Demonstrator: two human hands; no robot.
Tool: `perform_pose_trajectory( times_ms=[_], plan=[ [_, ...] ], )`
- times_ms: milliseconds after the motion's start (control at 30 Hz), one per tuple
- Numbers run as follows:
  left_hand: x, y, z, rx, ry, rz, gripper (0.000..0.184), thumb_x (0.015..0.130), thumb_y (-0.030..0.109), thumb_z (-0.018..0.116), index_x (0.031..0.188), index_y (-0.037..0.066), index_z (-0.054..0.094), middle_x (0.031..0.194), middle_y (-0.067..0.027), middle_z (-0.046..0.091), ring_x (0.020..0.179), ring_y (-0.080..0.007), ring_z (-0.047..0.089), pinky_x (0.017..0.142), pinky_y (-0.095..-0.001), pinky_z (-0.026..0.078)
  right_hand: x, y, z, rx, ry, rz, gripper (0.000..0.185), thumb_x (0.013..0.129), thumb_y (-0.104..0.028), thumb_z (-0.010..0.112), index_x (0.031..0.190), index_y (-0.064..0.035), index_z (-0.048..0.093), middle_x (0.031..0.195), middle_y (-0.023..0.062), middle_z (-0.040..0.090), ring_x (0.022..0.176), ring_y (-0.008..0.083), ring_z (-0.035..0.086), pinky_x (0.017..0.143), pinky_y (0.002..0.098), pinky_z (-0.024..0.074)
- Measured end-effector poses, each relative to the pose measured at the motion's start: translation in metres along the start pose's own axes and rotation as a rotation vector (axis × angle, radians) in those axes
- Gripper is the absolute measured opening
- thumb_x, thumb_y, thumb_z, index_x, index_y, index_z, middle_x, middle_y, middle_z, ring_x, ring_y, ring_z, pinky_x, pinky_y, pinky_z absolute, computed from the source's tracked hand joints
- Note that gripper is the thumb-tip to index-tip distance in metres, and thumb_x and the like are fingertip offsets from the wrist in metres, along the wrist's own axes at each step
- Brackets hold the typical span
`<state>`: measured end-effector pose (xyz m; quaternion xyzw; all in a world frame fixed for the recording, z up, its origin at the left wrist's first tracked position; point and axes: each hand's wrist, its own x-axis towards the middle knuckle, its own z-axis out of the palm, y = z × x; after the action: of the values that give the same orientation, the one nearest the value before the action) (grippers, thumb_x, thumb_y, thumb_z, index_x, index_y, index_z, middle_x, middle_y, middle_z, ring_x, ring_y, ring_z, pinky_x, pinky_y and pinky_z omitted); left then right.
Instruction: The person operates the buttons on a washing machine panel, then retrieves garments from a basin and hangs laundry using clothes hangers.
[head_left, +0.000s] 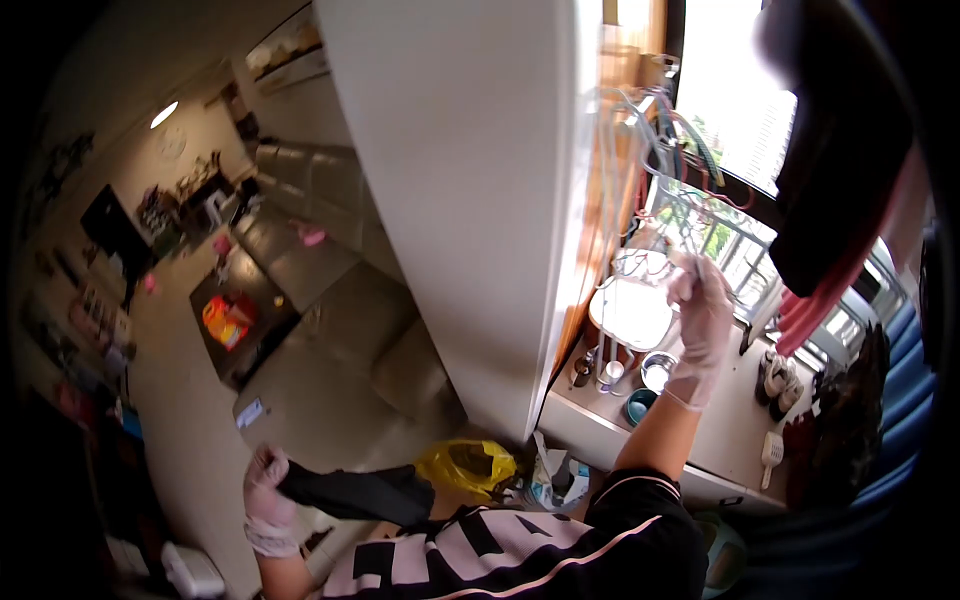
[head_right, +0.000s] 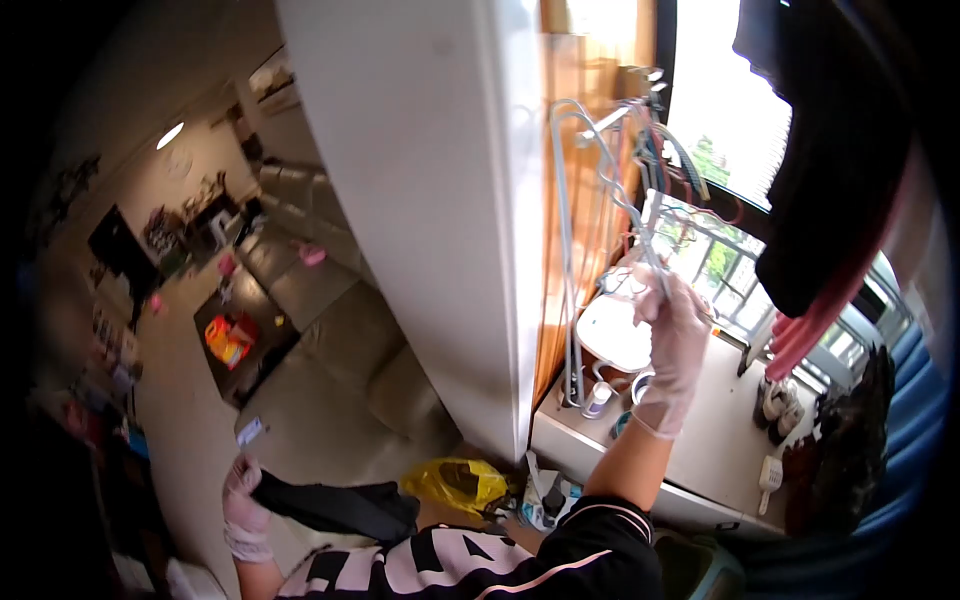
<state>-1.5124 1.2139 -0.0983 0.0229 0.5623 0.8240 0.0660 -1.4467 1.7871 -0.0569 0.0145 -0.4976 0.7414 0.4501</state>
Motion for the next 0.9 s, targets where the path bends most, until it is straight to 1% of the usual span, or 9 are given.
perform_pose_trajectory(
  times_ms=[200, 267, 367, 467, 533, 667, 700, 833, 900],
  plan=[
    [-0.020, 0.030, -0.020, 0.232, 0.301, 0.200, 0.026, 0.081, 0.009, 0.069, 0.104, 0.003, 0.059, 0.096, 0.0005, 0.055, 0.093, -0.0109, 0.050, 0.085, -0.0241, 0.040, -0.062, -0.005, -0.028, 0.033, 0.088, 0.046, 0.019, 0.094, -0.019, 0.052, 0.094, -0.0002, 0.056, 0.068, 0.0003, 0.042, 0.067, 0.0111, 0.040, 0.062, 0.0268, 0.0372],
    [-0.034, 0.051, -0.028, 0.448, 0.220, 0.273, 0.018, 0.083, 0.013, 0.067, 0.097, 0.005, 0.058, 0.092, 0.0008, 0.053, 0.090, -0.0100, 0.049, 0.082, -0.0242, 0.039, -0.075, 0.002, -0.036, 0.188, -0.213, 0.042, 0.021, 0.095, -0.020, 0.051, 0.080, -0.0054, 0.048, 0.061, -0.0012, 0.031, 0.060, 0.0110, 0.034, 0.056, 0.0244, 0.0336],
    [-0.053, 0.063, -0.049, 0.506, 0.223, 0.296, 0.013, 0.085, 0.009, 0.065, 0.093, 0.005, 0.056, 0.087, 0.0024, 0.050, 0.083, -0.0079, 0.047, 0.075, -0.0227, 0.038, -0.102, 0.030, 0.004, 0.222, 0.053, 0.138, 0.021, 0.096, -0.020, 0.049, 0.081, -0.0053, 0.048, 0.064, -0.0009, 0.032, 0.057, 0.0103, 0.029, 0.054, 0.0225, 0.0307],
    [-0.089, 0.076, -0.086, 0.576, 0.281, 0.221, 0.012, 0.085, 0.008, 0.065, 0.089, 0.005, 0.054, 0.085, 0.0034, 0.049, 0.081, -0.0068, 0.046, 0.073, -0.0220, 0.038, -0.110, 0.068, 0.052, 0.370, -0.696, 0.328, 0.022, 0.094, -0.017, 0.054, 0.100, 0.0042, 0.057, 0.081, 0.0062, 0.054, 0.071, 0.0126, 0.051, 0.057, 0.0202, 0.0394],
    [-0.115, 0.077, -0.118, 0.589, 0.297, 0.190, 0.011, 0.084, 0.006, 0.065, 0.090, 0.005, 0.056, 0.083, 0.0046, 0.050, 0.076, -0.0047, 0.045, 0.069, -0.0210, 0.038, -0.155, 0.091, 0.109, 0.080, -0.263, 0.407, 0.021, 0.093, -0.015, 0.055, 0.103, 0.0032, 0.059, 0.086, 0.0084, 0.059, 0.074, 0.0114, 0.052, 0.058, 0.0194, 0.0382],
    [-0.183, 0.080, -0.180, 0.500, 0.330, 0.159, 0.015, 0.083, -0.002, 0.061, 0.096, 0.004, 0.057, 0.085, 0.0042, 0.053, 0.075, -0.0034, 0.045, 0.067, -0.0189, 0.039, -0.239, 0.107, 0.234, -0.077, -0.794, 0.514, 0.012, 0.091, -0.008, 0.056, 0.096, 0.0000, 0.064, 0.082, 0.0079, 0.061, 0.067, 0.0101, 0.051, 0.058, 0.0205, 0.0371],
    [-0.202, 0.082, -0.198, 0.471, 0.353, 0.132, 0.016, 0.083, -0.003, 0.061, 0.097, 0.004, 0.057, 0.086, 0.0038, 0.054, 0.076, -0.0036, 0.046, 0.068, -0.0190, 0.040, -0.264, 0.116, 0.260, -0.297, -0.825, 0.500, 0.011, 0.091, -0.006, 0.056, 0.092, -0.0009, 0.066, 0.083, 0.0072, 0.063, 0.063, 0.0098, 0.050, 0.058, 0.0210, 0.0366],
    [-0.283, 0.089, -0.284, 0.500, 0.384, 0.175, 0.019, 0.084, -0.003, 0.060, 0.102, 0.004, 0.057, 0.093, 0.0016, 0.055, 0.087, -0.0064, 0.050, 0.079, -0.0217, 0.042, -0.369, 0.133, 0.363, -0.418, -1.351, 0.254, 0.014, 0.090, 0.000, 0.053, 0.098, 0.0009, 0.065, 0.097, 0.0063, 0.067, 0.094, 0.0142, 0.060, 0.088, 0.0263, 0.0453],
    [-0.325, 0.093, -0.314, 0.496, 0.467, 0.202, 0.018, 0.085, -0.003, 0.060, 0.102, 0.004, 0.057, 0.094, 0.0010, 0.055, 0.089, -0.0067, 0.050, 0.081, -0.0222, 0.042, -0.418, 0.148, 0.410, -0.457, -1.552, 0.135, 0.017, 0.092, 0.000, 0.050, 0.103, 0.0008, 0.063, 0.105, 0.0086, 0.065, 0.100, 0.0163, 0.060, 0.091, 0.0288, 0.0449]
  ],
)
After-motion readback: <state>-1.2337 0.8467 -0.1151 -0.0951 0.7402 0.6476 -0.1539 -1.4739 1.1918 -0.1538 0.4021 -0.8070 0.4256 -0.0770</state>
